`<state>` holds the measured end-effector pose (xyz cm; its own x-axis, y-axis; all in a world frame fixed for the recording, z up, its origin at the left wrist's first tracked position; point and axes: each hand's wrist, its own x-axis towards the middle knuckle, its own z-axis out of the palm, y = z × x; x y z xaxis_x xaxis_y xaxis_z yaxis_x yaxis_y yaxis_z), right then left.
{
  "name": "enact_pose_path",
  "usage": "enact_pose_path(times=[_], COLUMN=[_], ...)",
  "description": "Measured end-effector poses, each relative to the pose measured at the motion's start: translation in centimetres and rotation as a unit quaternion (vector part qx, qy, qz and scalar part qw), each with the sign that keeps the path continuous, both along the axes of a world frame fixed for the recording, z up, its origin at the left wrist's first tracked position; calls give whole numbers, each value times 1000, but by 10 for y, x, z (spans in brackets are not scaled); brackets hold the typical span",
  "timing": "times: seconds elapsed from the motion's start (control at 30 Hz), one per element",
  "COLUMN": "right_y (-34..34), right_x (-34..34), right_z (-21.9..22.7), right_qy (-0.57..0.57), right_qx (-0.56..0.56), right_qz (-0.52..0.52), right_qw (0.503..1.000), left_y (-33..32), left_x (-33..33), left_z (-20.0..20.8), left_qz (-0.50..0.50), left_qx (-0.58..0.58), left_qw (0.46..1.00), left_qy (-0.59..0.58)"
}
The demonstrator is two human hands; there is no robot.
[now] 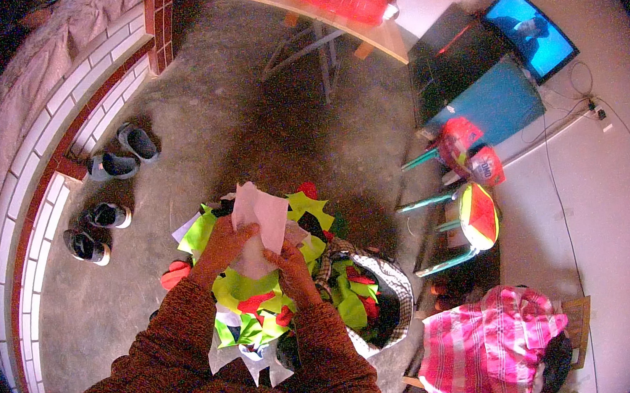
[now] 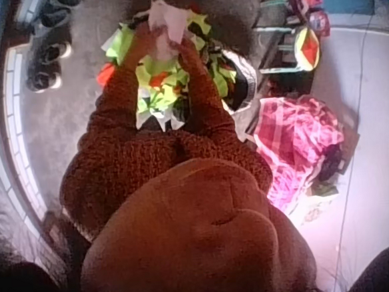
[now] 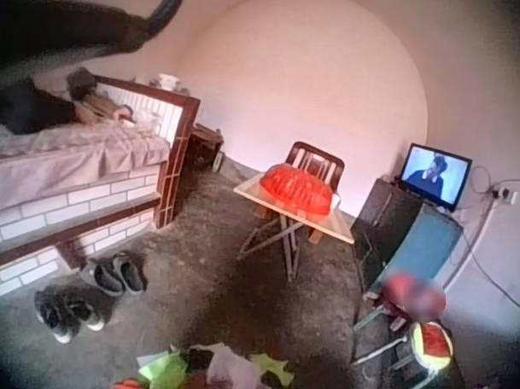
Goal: The person sits on the floor and folds various pieces of colorful fabric, including neon green, red, and black items. They handle the fabric pieces one by one, folding them into smaller shapes and stacking them in a pile.
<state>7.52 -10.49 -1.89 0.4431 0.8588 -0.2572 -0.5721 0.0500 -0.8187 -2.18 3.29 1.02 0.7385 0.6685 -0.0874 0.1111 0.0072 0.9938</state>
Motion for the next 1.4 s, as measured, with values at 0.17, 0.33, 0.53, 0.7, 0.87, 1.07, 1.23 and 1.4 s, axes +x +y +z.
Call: enact_pose_path(times=[0.17,0.33,0.53,0.7,0.87,1.07,1.23,1.4], right_y=[2,-1,-2,-2,-1,-8,-9,-3], right_x=[-3,-2,1,-1,-1,5,2,-4], right_z=[7,4,-5,-6,-6,-26,-27,-22], right_qy=[-12,-11,2,-11,-19,-41,-50,-81], right_qx=[17,38,28,21,16,-73,-86,-122], right_qz=[11,21,56,53,69,102,96,119], right_qw=[1000,999,998,998,997,991,990,982], left_y=[1,3,3,7,5,9,7,15], left_x=[-1,-4,-7,-7,-8,-3,-3,-3], left_z=[3,16,21,22,27,5,9,-7], left_qz=[16,37,52,58,73,94,101,111], left_qx=[-27,-26,-31,-37,-34,-95,-119,-98], left_qw=[999,999,998,998,997,989,983,983], left_qy=[-14,9,-30,-2,-16,-63,-98,-108])
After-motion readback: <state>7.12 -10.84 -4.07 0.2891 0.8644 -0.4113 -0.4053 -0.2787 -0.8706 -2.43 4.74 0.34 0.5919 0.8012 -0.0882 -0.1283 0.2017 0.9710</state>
